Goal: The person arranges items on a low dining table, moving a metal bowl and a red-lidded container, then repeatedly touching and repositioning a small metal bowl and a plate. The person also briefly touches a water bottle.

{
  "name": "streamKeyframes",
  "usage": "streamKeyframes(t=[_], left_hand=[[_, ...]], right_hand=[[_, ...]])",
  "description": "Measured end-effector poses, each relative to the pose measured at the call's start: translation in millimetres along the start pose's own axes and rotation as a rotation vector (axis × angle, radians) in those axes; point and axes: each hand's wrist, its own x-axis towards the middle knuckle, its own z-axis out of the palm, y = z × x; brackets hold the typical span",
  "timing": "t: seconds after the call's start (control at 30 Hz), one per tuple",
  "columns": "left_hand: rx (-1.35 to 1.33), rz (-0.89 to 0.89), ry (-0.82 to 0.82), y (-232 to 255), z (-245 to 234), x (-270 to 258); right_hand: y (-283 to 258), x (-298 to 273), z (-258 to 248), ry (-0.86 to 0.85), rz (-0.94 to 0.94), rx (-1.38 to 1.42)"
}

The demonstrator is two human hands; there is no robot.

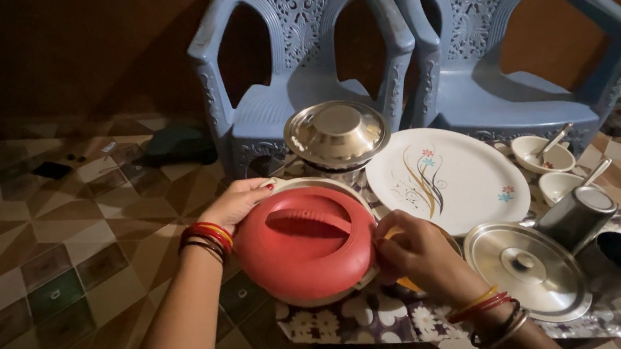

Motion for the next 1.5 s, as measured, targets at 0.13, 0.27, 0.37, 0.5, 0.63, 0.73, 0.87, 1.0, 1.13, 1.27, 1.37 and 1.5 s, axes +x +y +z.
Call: streamKeyframes(t=[0.13, 0.27, 0.37, 0.5, 0.63, 0.73, 0.87, 1.0, 1.13, 1.27, 1.37, 1.5], left_hand=[[0.153, 0.067, 0.038, -4.4, -7.2, 11.6], [0.330, 0.018, 0.158, 19.5, 18.0, -4.0], [0.521, 0.069, 0.245, 14.3, 19.5, 11.9], [0.804, 0.114, 0.317, 25.9, 34.9, 8.1], [0.933, 0.106, 0.273, 47.6, 60.2, -9.7], [0.977, 0.097, 0.224, 55.1, 73.0, -20.5], [1.122, 0.193, 0.250, 29.0, 63.3, 3.8], [1.146, 0.146, 0.213, 51.6, 83.4, -24.1], [0.998, 0.042, 0.207, 58.8, 93.9, -32.1], [1.060, 0.059, 0.218, 56.9, 94.8, -29.7], [1.050, -0.003, 0.214, 64.7, 101.4, -41.0], [1.018, 0.043, 0.237, 50.9, 90.9, -22.7]], right_hand=[[1.7, 4.4, -2.0, -0.025, -0.038, -0.012], [10.6, 11.9, -3.9, -0.057, -0.091, 0.045], [3.1, 14.3, -4.3, -0.040, -0.034, 0.061], [-1.5, 17.4, -6.6, -0.046, 0.006, 0.018], [-1.6, 23.6, -6.6, -0.024, -0.014, 0.032], [-4.8, 25.5, -5.4, 0.001, -0.015, -0.007], [3.5, 37.3, -9.9, 0.024, -0.076, -0.100], [5.9, 47.5, -11.5, -0.003, -0.128, -0.159], [-4.5, 46.1, -7.2, 0.012, -0.125, -0.233], [-13.6, 44.3, -5.2, 0.040, -0.128, -0.321], [-14.3, 46.2, -5.1, 0.024, -0.139, -0.329], [-10.2, 49.6, -4.2, 0.009, -0.146, -0.336]])
